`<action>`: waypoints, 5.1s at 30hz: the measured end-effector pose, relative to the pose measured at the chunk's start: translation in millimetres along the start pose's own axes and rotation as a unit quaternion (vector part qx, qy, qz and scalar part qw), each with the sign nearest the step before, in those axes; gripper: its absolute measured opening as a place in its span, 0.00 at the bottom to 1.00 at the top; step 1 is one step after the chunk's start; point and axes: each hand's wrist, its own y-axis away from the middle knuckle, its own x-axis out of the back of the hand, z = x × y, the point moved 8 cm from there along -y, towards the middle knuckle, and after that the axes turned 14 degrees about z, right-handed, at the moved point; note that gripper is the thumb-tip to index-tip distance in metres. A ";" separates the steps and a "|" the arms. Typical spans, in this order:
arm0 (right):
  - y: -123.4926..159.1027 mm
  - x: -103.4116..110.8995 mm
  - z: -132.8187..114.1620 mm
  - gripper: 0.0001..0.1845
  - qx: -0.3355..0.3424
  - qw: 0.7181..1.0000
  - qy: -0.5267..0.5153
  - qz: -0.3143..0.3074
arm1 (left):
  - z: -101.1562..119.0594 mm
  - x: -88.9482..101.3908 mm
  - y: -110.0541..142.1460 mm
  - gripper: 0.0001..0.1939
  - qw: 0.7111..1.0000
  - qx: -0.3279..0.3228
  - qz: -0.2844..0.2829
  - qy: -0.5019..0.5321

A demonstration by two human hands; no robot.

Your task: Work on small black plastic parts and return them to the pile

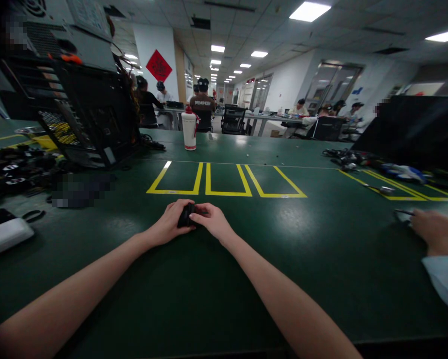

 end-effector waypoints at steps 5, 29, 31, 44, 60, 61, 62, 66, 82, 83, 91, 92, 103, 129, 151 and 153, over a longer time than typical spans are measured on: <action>4.2 -3.1 -4.3 0.20 0.016 0.999 -0.016 -0.037 | 1.8 1.6 0.7 0.27 1.000 0.002 -0.005 0.005; -0.2 2.2 -3.1 0.18 0.014 1.000 -0.001 0.015 | 2.8 2.1 0.0 0.29 1.000 0.000 -0.003 0.002; -0.9 3.1 -0.7 0.19 0.000 1.000 0.007 0.013 | 2.5 2.1 0.2 0.29 1.000 0.001 -0.003 0.002; 4.8 -0.3 -9.9 0.17 0.013 1.000 -0.009 0.004 | 2.3 1.7 -0.5 0.29 1.000 0.005 -0.003 0.007; 2.6 0.5 -1.7 0.18 0.007 1.000 0.002 0.011 | 3.2 2.2 -0.8 0.29 1.000 0.000 0.000 0.008; 1.9 0.9 0.6 0.18 -0.003 1.000 0.004 0.011 | 3.5 2.7 -0.8 0.29 1.000 0.000 0.001 0.008; 1.5 1.0 1.8 0.18 -0.008 1.000 0.003 0.009 | 3.6 3.0 -0.8 0.29 1.000 0.001 0.001 0.009; 4.5 -1.8 -5.0 0.19 0.020 1.000 -0.008 -0.023 | 3.3 2.9 -0.4 0.28 1.000 0.005 -0.005 0.010; 3.3 -0.9 -3.6 0.19 0.020 1.000 0.003 -0.013 | 2.8 2.2 -0.3 0.28 1.000 0.002 -0.007 0.007; 3.9 -1.0 -4.3 0.20 0.023 1.000 0.000 -0.016 | 2.6 2.2 -0.3 0.28 1.000 0.003 -0.006 0.006; 4.6 0.7 -5.0 0.15 0.031 0.999 0.008 0.012 | 2.8 2.1 -0.1 0.28 1.000 0.004 -0.006 0.012; 3.9 1.6 -4.5 0.16 0.028 0.999 0.010 0.020 | 2.6 2.2 -0.1 0.29 1.000 0.003 -0.005 0.012; 5.3 -3.8 -3.5 0.22 -0.005 0.999 -0.037 -0.038 | 2.0 2.5 0.2 0.28 1.000 0.003 -0.007 0.016; 1.3 -0.1 -3.1 0.19 0.006 1.000 0.012 0.006 | 4.0 3.5 -0.4 0.28 1.000 0.002 -0.009 0.014; 9.0 -6.5 -8.6 0.20 0.025 0.997 -0.063 -0.039 | 1.2 1.9 0.4 0.28 1.000 0.002 -0.001 0.017; 10.4 -6.1 -9.6 0.19 0.025 0.998 -0.052 -0.031 | 1.2 2.4 0.1 0.28 1.000 0.005 -0.001 0.018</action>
